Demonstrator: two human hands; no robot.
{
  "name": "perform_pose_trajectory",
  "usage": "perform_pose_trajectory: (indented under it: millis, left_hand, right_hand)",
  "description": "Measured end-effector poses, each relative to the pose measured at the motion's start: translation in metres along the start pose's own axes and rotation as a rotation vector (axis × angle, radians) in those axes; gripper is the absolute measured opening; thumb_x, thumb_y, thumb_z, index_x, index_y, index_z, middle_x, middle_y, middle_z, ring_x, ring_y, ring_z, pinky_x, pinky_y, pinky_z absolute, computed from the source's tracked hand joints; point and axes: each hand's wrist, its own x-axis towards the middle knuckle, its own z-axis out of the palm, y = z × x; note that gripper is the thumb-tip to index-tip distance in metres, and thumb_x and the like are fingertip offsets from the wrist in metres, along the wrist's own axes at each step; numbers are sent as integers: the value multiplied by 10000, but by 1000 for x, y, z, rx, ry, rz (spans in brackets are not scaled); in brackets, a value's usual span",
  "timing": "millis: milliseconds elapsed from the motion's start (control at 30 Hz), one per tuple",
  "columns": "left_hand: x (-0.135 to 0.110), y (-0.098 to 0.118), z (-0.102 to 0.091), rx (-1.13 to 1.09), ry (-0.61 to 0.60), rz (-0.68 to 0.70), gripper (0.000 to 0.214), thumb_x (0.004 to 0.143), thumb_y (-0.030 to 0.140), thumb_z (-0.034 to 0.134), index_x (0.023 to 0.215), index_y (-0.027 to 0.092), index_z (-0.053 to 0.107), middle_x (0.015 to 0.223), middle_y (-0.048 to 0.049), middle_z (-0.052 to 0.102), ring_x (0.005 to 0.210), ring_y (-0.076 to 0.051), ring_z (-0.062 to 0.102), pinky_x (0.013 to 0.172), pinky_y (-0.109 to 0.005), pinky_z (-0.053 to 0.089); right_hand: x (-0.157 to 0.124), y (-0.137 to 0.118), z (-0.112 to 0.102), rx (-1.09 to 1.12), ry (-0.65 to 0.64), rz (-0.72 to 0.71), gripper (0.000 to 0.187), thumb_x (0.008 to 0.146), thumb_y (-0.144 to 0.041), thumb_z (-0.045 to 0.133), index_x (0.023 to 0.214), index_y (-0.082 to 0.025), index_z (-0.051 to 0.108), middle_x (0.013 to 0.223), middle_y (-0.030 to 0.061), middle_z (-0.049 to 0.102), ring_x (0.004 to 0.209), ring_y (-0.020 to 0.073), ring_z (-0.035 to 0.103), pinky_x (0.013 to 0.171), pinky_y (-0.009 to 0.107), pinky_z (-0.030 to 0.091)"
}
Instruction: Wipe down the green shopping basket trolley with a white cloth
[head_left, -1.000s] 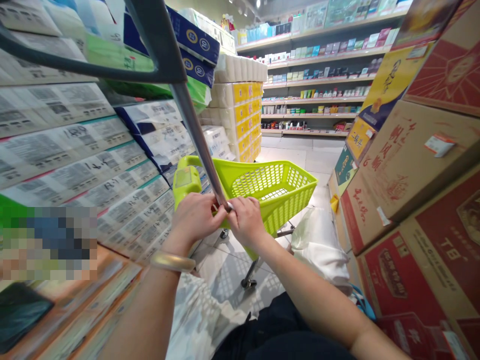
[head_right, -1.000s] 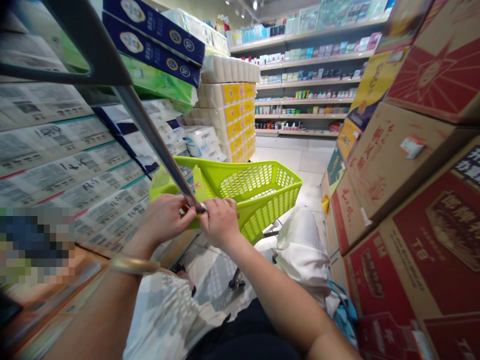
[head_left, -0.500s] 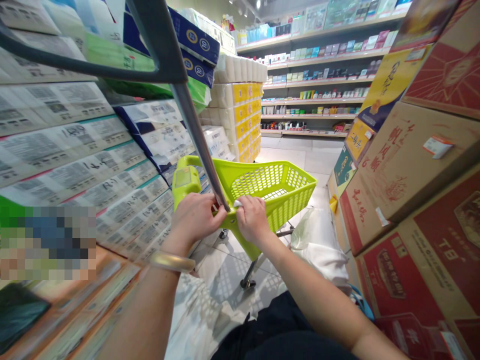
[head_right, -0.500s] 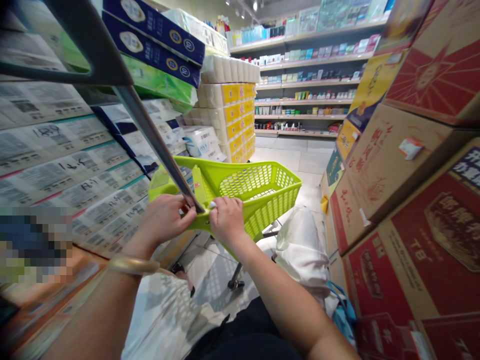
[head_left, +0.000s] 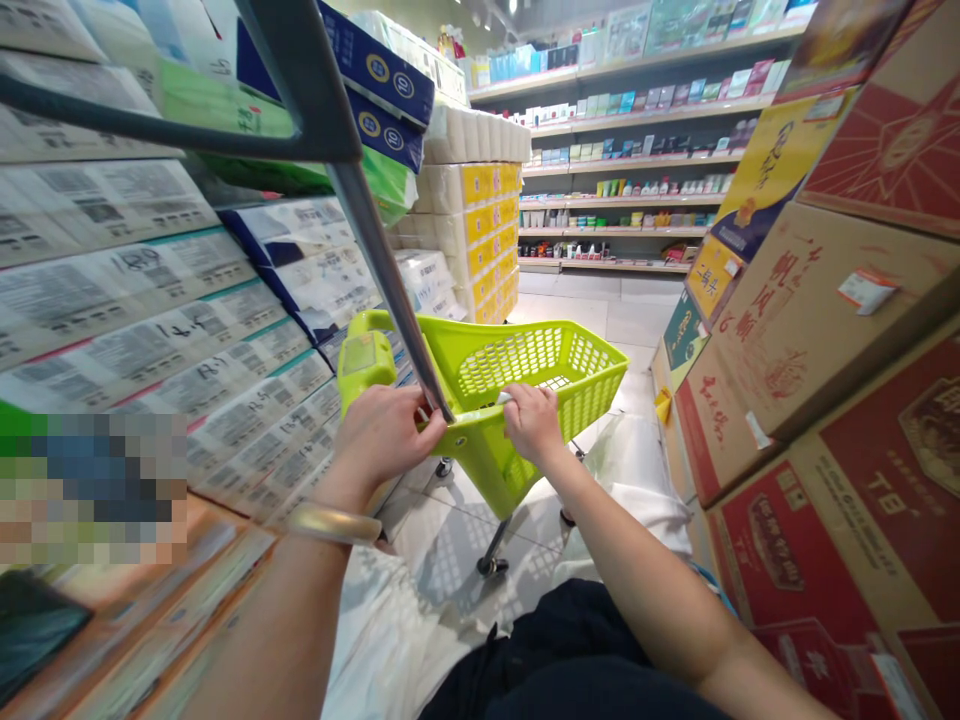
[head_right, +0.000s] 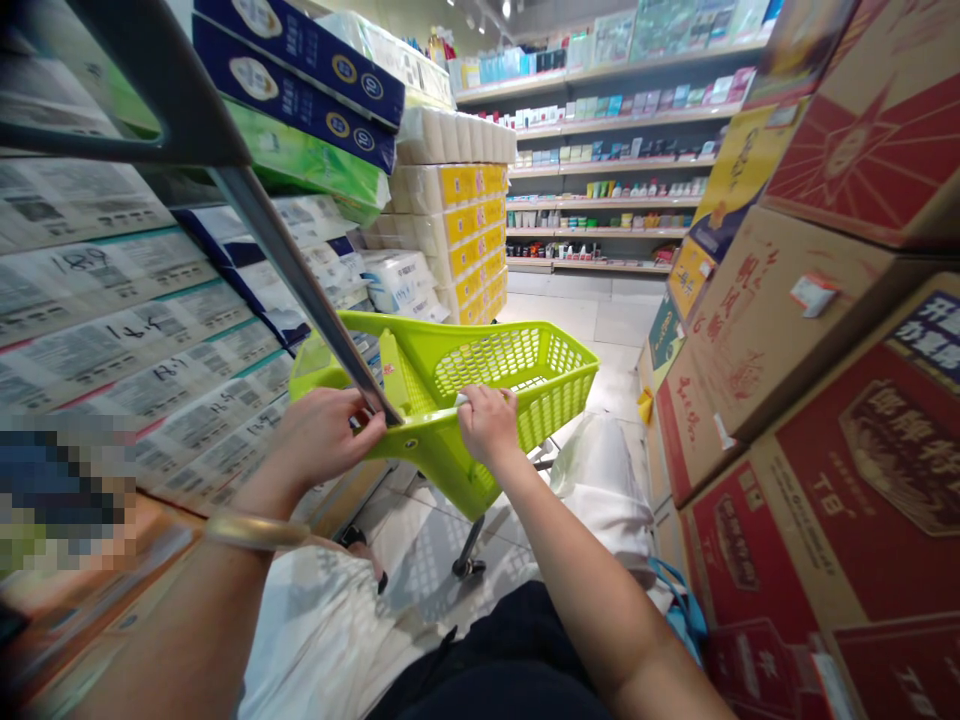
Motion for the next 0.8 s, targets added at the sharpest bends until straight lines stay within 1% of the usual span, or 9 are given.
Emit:
perform_pose_trajectory:
  millis: [67, 100, 167, 333, 433, 567, 700, 800]
  left_hand:
    - [0, 0, 0, 1, 3, 0, 382, 824, 430, 416, 732, 213, 716, 770, -82, 755, 740, -265, 688, 672, -344, 455]
    - [0, 0, 1, 4, 4, 1, 388, 826, 432, 413, 743, 212, 721, 772, -87, 754, 741, -270, 688, 674, -349, 456]
    - [1, 0, 1, 12, 3, 5, 398, 831, 436, 409, 766, 212, 731, 779, -92, 754, 749, -275, 689, 679, -353, 458]
    - [1, 0, 2, 7, 8, -9, 402, 834, 445, 414, 798, 209, 737, 799, -97, 757, 776, -274, 690, 692, -347, 456]
    - [0, 1, 2, 4, 7, -19, 405, 832, 454, 414, 804, 207, 734, 811, -95, 763, 797, -275, 692, 695, -343, 454]
    - [0, 2, 0, 7, 0, -15, 398, 830, 445, 411, 794, 209, 730, 806, -78, 770, 795, -266, 695, 703, -337, 452]
    - [0, 1, -1, 1, -1, -11, 385, 825, 444, 418, 759, 215, 720, 791, -60, 773, 771, -260, 694, 695, -342, 455]
    - [0, 1, -1, 17, 1, -16, 391, 827, 447, 414, 721, 210, 707, 795, -69, 772, 767, -257, 692, 689, -342, 456]
  right_hand:
    - [2, 5, 0, -12, 10, 34, 254, 907, -146, 395, 918, -220, 637, 939, 39, 698, 945, 196, 578, 968, 355, 282]
    - [2, 2, 1, -10, 15, 40, 251, 906, -145, 396, 905, -221, 635, 926, 39, 696, 937, 196, 576, 959, 352, 286]
    - [0, -11, 2, 9, 14, 23, 247, 907, -147, 396, 895, -221, 632, 914, 38, 689, 928, 196, 573, 940, 346, 296]
    - [-9, -58, 2, 74, -41, -119, 221, 909, -180, 430, 960, -229, 639, 947, 36, 672, 963, 203, 570, 951, 349, 298]
    - [-12, -67, 0, 88, -62, -156, 227, 919, -199, 427, 981, -232, 643, 957, 33, 672, 958, 204, 571, 961, 357, 291]
    - [-12, -54, -1, 102, -68, -187, 242, 926, -198, 410, 1006, -235, 636, 988, 26, 681, 984, 192, 576, 1002, 354, 265]
    - [-8, -29, 1, 79, -37, -103, 257, 914, -163, 383, 953, -231, 628, 958, 23, 682, 978, 183, 576, 997, 335, 266]
    - [-4, -12, 2, 61, -14, -27, 260, 913, -159, 377, 919, -227, 628, 938, 26, 680, 966, 186, 573, 972, 326, 277]
